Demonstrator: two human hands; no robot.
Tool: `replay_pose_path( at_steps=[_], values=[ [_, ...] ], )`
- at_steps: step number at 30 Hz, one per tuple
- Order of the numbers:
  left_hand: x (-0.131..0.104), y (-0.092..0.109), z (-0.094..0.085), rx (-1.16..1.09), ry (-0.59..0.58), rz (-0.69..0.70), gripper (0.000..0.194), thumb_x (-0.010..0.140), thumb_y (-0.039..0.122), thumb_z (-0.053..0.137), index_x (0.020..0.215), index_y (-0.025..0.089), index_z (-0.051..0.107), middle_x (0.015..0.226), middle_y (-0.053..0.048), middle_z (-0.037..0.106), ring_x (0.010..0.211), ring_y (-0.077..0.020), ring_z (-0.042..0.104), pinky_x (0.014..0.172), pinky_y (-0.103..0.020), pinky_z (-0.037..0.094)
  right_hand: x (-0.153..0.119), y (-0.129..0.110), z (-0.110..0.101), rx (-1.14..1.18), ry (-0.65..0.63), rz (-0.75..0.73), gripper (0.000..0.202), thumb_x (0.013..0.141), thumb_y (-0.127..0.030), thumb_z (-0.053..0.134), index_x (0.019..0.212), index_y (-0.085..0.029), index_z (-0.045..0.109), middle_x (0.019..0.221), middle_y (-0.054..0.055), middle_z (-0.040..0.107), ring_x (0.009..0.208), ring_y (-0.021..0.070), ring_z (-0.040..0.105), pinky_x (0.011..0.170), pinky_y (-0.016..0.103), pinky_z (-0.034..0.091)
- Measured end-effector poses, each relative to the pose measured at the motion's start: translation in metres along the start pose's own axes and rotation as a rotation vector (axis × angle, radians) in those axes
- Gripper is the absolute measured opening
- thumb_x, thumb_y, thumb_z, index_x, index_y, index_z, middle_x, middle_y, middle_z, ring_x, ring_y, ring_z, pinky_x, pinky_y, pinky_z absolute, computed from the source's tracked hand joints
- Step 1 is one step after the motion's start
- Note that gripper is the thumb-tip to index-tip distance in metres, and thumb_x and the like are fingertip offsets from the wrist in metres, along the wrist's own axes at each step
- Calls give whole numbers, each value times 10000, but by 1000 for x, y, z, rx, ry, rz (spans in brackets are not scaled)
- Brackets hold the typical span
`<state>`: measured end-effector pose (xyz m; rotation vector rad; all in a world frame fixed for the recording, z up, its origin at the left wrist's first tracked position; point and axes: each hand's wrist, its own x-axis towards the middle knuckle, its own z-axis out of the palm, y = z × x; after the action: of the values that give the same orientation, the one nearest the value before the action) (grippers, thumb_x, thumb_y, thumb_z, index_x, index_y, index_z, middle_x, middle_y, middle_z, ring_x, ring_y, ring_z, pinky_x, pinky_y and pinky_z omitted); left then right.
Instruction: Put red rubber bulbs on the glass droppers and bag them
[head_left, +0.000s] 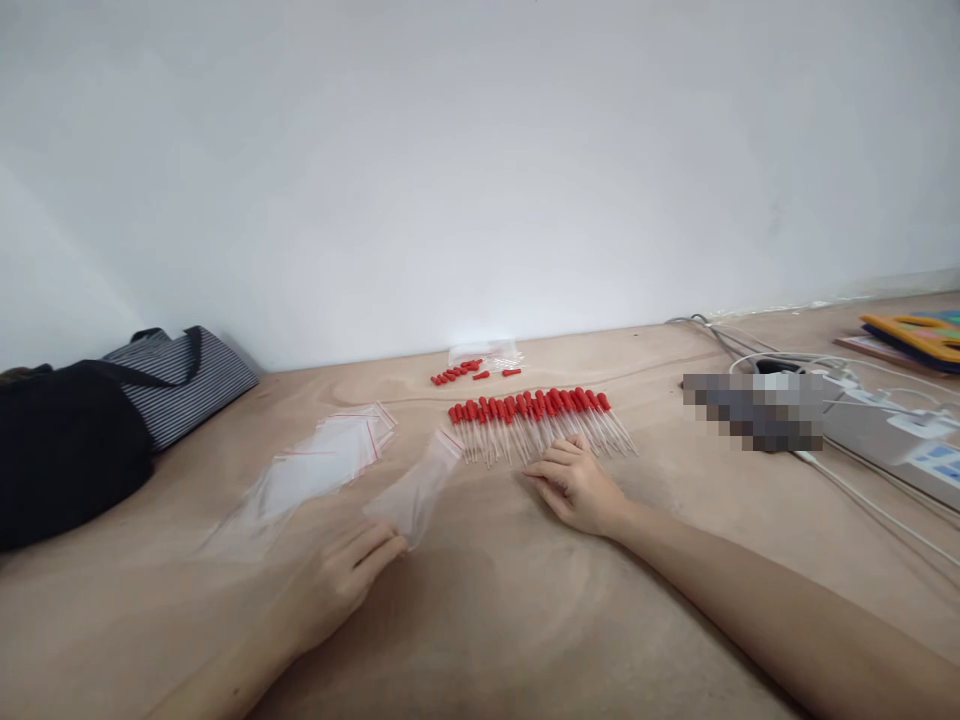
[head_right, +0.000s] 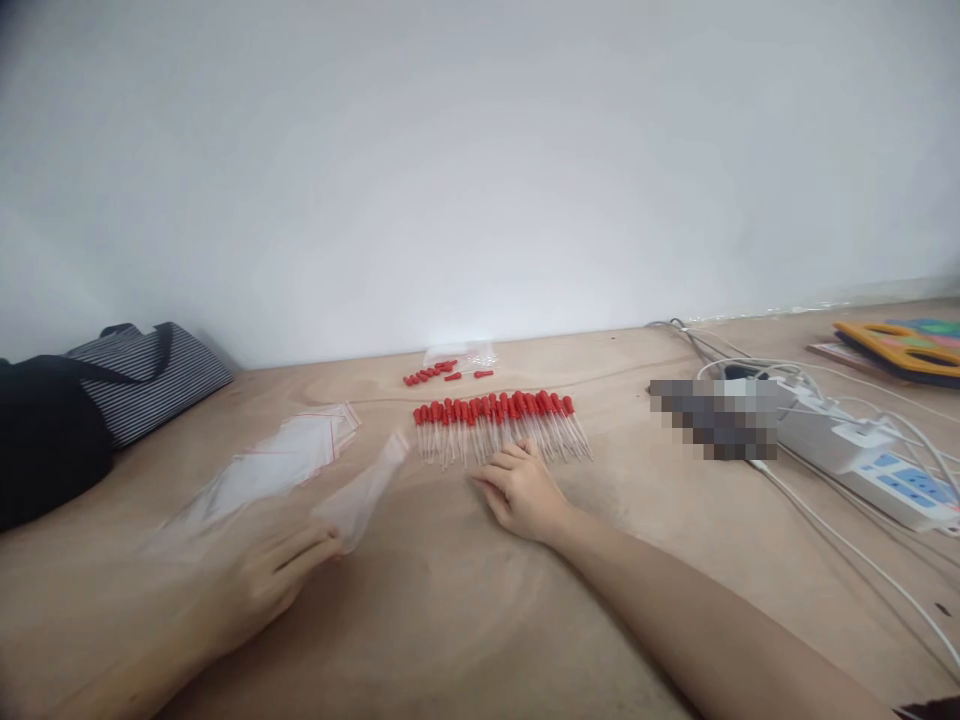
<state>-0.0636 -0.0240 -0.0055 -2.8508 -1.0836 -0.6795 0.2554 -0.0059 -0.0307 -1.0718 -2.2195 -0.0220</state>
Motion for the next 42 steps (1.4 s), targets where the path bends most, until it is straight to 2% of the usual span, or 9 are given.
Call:
replay_pose_path(
  at_steps=[2,4,6,9,12,15,23,34,42],
  values=[
    [10,10,-5,-40,-119,69,252,841,202,366,811,256,610,753,-17,640,682,-150,602,631,-253,480,-1,0,-1,15,-13,0,179,818,-188,455,856,-192,630,718,34,624,710,157,485,696,324,269],
    [21,17,-11,-82,-230,50,183,827,225,414,761,224,585,707,-15,607,635,-141,575,586,-245,463,-1,-1,-2,23,-28,3,166,814,-192,467,846,-195,630,708,27,623,703,154,483,693,324,265],
    [35,23,-11,-121,-179,-26,161,807,278,450,719,201,561,755,-30,598,698,-155,578,642,-266,468,0,-2,-2,29,-41,6,160,813,-198,473,837,-192,631,694,24,621,697,152,482,688,324,262],
    [57,32,8,-83,-10,-251,230,800,380,448,814,181,563,1020,-91,576,968,-228,545,843,-369,425,1,-3,-2,38,-60,11,165,813,-197,472,846,-189,633,694,28,622,701,151,485,687,325,262],
    [73,37,36,-44,-59,-403,615,742,513,487,1224,147,377,1304,-168,385,1240,-335,286,980,-499,263,1,-4,-2,39,-80,18,166,813,-208,479,866,-196,636,703,28,618,710,151,483,698,330,266],
    [75,42,52,-71,-194,-461,872,705,601,479,1344,99,163,1395,-228,207,1289,-375,109,1010,-555,142,2,-5,-2,36,-119,38,165,807,-260,510,900,-213,639,718,24,606,737,154,479,707,331,271],
    [51,51,47,-305,-306,-222,851,762,502,495,1381,204,-7,1448,-136,96,1306,-298,128,1031,-499,216,3,-16,-2,133,-203,28,225,792,-362,543,965,-246,628,824,28,587,787,160,483,724,339,286],
    [75,56,45,-358,-325,-179,767,773,441,512,1376,202,102,1423,-118,217,1294,-277,197,1044,-499,203,-1,-10,-4,169,-135,64,86,740,-292,606,740,-207,620,727,7,579,737,148,485,718,336,298],
    [75,56,48,-342,-302,-152,741,777,429,511,1371,204,130,1403,-112,271,1277,-280,246,1040,-495,218,0,-12,-2,199,-118,-50,71,738,-264,595,725,-214,644,739,7,601,742,143,497,709,333,315]
  ],
)
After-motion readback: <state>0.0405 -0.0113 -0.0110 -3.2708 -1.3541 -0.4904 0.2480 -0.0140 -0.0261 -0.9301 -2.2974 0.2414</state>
